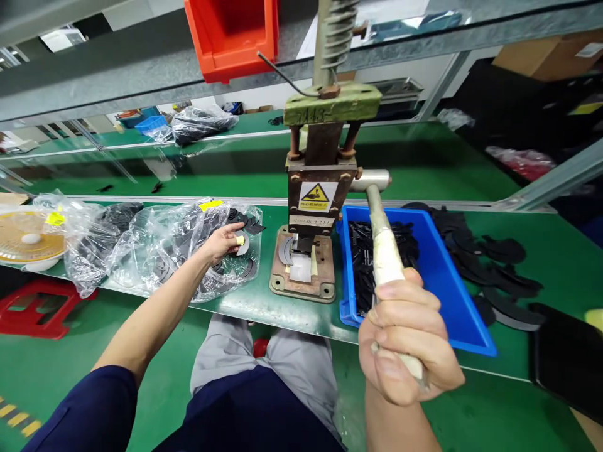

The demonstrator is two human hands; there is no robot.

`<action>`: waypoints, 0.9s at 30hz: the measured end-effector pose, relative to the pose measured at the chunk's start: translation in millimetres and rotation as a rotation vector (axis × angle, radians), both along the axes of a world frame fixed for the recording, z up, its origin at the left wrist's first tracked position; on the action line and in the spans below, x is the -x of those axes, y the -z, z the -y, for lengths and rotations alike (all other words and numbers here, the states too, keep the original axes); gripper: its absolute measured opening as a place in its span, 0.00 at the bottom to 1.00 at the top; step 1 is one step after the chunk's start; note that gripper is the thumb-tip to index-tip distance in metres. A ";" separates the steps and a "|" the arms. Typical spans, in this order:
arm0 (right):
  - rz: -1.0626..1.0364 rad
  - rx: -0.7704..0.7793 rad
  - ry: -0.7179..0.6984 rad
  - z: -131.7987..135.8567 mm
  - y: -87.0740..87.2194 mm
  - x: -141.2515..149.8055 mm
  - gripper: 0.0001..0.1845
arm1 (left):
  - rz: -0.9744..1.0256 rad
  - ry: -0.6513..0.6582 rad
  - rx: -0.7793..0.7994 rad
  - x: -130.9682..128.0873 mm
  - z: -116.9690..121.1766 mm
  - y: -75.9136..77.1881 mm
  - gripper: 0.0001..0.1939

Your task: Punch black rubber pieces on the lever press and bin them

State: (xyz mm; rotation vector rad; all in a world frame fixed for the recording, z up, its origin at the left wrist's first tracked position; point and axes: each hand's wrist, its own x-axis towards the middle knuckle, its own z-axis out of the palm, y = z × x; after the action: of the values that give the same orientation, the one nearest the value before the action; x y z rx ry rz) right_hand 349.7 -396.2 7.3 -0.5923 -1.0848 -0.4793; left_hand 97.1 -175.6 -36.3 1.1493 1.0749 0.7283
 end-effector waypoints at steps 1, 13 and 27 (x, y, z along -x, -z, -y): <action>-0.011 0.003 -0.005 0.7 0.0 1.0 0.17 | 0.005 0.001 0.010 -2.6 -0.5 0.1 0.24; -0.070 0.139 0.010 12.1 -5.2 11.7 0.15 | -0.009 0.031 0.017 -22.5 1.0 -2.5 0.23; 0.026 0.279 -0.056 24.1 4.3 0.8 0.05 | -0.206 0.126 -0.002 -105.1 42.1 -21.8 0.15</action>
State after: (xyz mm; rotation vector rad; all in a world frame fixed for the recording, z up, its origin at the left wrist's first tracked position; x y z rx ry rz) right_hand 348.8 -420.3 3.0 -0.7999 -1.1999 -0.2891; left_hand 202.2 -217.7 -14.5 1.3029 1.1611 0.5203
